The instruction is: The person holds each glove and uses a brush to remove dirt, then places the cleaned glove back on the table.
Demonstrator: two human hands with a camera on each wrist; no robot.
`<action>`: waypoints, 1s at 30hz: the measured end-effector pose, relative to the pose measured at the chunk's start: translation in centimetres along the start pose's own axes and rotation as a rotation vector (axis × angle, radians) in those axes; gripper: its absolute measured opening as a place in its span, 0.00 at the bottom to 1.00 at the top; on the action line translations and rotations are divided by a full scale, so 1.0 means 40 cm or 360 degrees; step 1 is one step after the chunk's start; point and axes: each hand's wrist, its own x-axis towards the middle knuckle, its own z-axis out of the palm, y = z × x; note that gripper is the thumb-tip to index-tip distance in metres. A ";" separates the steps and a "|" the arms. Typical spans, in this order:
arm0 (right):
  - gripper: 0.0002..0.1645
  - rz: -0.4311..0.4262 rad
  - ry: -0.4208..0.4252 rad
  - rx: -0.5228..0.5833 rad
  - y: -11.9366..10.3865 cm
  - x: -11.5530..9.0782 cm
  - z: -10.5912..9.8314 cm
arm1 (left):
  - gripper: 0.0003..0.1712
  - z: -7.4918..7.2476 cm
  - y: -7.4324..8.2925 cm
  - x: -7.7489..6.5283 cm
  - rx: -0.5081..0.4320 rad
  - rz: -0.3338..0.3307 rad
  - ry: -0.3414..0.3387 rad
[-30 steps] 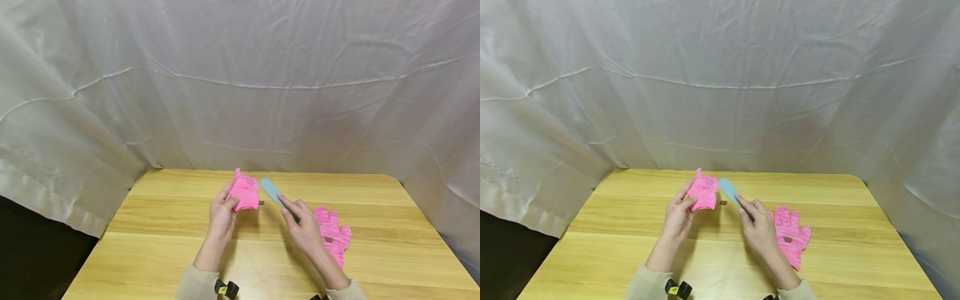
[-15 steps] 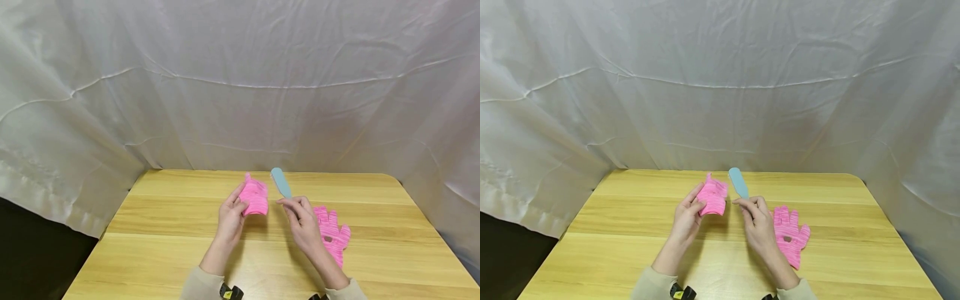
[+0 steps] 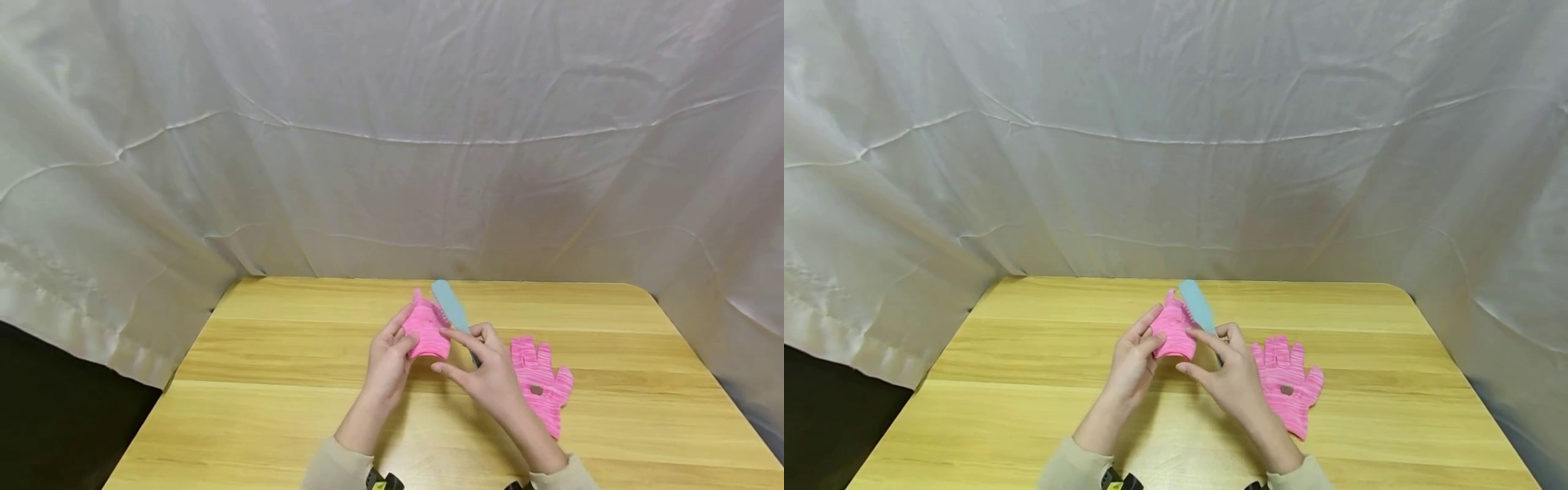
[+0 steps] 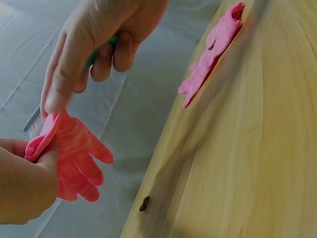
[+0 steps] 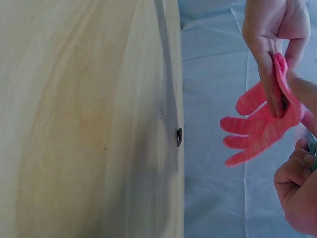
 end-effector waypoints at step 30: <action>0.04 0.0415 0.0220 0.0218 -0.008 0.006 -0.018 | 0.30 -0.037 0.009 0.010 0.0600 -0.0080 -0.0503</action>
